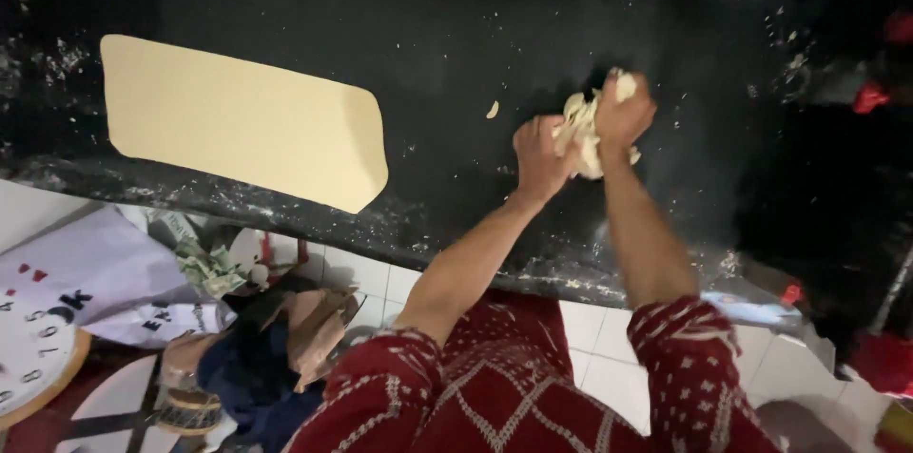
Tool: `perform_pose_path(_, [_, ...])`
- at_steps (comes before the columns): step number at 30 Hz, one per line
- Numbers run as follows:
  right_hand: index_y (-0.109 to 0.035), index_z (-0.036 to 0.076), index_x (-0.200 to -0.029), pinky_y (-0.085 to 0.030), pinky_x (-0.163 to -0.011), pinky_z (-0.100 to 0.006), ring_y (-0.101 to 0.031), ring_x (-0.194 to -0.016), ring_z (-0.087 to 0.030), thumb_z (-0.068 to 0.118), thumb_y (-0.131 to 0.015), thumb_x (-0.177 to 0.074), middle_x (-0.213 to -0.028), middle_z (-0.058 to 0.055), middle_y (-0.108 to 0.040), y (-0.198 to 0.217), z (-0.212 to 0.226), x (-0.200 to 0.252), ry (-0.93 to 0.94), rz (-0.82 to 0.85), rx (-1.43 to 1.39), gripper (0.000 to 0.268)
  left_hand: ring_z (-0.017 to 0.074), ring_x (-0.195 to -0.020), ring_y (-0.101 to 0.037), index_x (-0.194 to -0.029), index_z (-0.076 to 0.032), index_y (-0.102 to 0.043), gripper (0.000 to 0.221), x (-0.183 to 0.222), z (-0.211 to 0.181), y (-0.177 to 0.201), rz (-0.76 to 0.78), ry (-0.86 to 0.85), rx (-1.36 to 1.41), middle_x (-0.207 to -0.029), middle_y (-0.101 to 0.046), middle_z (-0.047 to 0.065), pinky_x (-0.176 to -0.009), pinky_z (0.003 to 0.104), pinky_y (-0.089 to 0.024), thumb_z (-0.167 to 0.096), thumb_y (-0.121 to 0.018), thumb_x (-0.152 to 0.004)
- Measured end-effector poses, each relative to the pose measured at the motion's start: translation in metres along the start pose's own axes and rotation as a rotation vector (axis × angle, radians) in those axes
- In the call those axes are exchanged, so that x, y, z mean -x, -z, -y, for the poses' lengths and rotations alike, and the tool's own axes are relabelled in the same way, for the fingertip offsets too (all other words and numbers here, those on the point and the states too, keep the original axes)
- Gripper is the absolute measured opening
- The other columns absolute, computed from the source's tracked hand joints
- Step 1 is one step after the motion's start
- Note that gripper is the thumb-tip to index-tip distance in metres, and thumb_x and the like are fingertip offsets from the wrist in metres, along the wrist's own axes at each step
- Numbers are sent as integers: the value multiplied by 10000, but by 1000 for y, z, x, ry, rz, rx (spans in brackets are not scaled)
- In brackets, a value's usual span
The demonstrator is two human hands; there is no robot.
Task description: Kneading a small piece of dough by hand on a black work surface.
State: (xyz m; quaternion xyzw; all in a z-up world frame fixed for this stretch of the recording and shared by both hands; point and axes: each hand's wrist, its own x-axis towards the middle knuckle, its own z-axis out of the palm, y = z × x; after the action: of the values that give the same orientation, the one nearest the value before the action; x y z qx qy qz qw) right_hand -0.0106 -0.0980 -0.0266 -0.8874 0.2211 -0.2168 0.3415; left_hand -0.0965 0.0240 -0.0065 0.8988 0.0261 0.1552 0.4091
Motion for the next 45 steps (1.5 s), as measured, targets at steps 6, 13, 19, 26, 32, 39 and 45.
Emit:
perform_pose_path(6, [-658,41,-1012,-486,-765,-497,-618,-791,-461,201,-672,-999,-839,-203,-624,55,1,79,248,89,-298,160,338,-1118,-612,-1130,-266,-658,427,10,-5,-47,-325,367,-194,-1195,-620,75,-901,492,-452,-415,-815,-762])
perform_pose_path(13, [-659,38,-1192,-477,-870,-481,-626,-952,-395,255,-801,-864,-995,-189,-625,97,11,113,260,425,-138,418,259,-886,-644,-916,-226,-686,141,4,78,-40,-157,-135,-235,-919,-651,-6,-829,432,-459,-330,-711,-824])
perform_pose_path(19, [-569,86,-1329,-379,-921,-512,-475,-1099,-407,296,-887,-710,-1197,-149,-456,38,29,62,287,234,151,727,208,-765,-534,-824,-191,-574,285,-38,98,-42,-52,-177,-310,-823,-506,-8,-795,405,-336,-334,-449,-1035])
perform_pose_path(26, [-703,177,-1286,-514,-943,-574,-674,-1091,-398,501,-676,-925,-1152,-169,-700,-30,-14,22,297,721,339,486,199,-712,-472,-852,-210,-539,264,-34,83,-39,-43,-126,-402,-819,-460,-20,-726,381,-306,-326,-447,-1070])
perform_pose_path(32, [-768,150,-973,-563,-688,-540,-735,-751,-385,483,-665,-888,-766,-159,-719,-33,-5,-3,383,561,425,358,279,-985,-537,-1197,-250,-583,268,-38,74,-32,-198,32,-392,-1102,-516,71,-851,445,-397,-384,-595,-966])
perform_pose_path(39, [-775,111,-777,-544,-591,-456,-740,-657,-362,461,-706,-842,-640,-148,-695,-47,-12,-15,186,391,434,363,331,-1203,-568,-1357,-88,-546,299,14,90,-92,-258,388,124,-1228,-579,186,-1090,443,-330,-247,-482,-1112])
perform_pose_path(45, [-774,47,-844,-561,-666,-592,-739,-750,-468,583,-638,-848,-767,-253,-728,-46,-29,-2,-171,239,438,553,440,-1351,-445,-1513,-86,-440,696,-42,-38,-13,262,767,-110,-1444,-468,214,-1023,600,-379,-505,-338,-967])
